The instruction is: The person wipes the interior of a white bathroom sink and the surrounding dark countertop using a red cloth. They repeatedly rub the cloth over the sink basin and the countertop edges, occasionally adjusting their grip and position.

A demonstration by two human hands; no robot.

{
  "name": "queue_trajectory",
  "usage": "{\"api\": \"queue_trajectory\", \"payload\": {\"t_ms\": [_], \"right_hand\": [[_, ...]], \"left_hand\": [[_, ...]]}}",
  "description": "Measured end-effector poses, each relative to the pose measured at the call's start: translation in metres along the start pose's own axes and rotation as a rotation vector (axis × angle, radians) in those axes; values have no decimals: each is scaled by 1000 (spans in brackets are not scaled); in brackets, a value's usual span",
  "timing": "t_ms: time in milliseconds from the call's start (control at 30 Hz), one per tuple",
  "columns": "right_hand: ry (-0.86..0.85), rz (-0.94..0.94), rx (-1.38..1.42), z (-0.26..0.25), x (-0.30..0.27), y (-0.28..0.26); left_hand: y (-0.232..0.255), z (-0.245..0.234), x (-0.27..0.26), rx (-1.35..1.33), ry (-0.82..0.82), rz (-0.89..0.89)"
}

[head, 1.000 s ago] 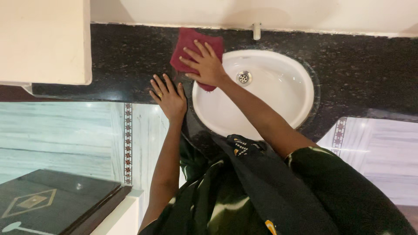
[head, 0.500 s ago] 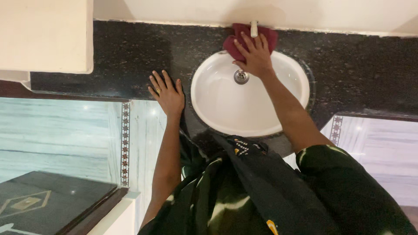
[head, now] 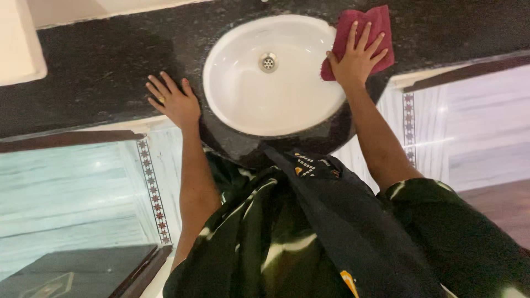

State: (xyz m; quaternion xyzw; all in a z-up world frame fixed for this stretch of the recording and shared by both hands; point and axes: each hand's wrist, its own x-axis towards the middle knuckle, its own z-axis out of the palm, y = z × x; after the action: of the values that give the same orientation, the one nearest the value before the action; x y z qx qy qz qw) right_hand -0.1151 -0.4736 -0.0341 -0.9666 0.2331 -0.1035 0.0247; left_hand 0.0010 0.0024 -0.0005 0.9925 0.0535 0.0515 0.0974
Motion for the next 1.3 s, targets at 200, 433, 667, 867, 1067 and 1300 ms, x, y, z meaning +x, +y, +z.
{"api": "queue_trajectory", "payload": {"t_ms": [200, 433, 667, 867, 1067, 1300], "right_hand": [[-130, 215, 27, -30, -92, -1], [-188, 223, 171, -63, -192, -22], [-221, 254, 172, -45, -184, -6], [-48, 238, 95, -10, -108, 21], [-24, 88, 34, 1, -26, 38], [-87, -127, 84, -1, 57, 19]], "left_hand": [[-6, 3, -1, 0, -6, 8], [-7, 5, 0, 19, -67, -26], [-3, 1, -1, 21, -84, -33], [-1, -3, -4, 20, -70, -30], [4, -7, -4, 7, -75, -42], [5, -4, -4, 14, -10, -17]]}}
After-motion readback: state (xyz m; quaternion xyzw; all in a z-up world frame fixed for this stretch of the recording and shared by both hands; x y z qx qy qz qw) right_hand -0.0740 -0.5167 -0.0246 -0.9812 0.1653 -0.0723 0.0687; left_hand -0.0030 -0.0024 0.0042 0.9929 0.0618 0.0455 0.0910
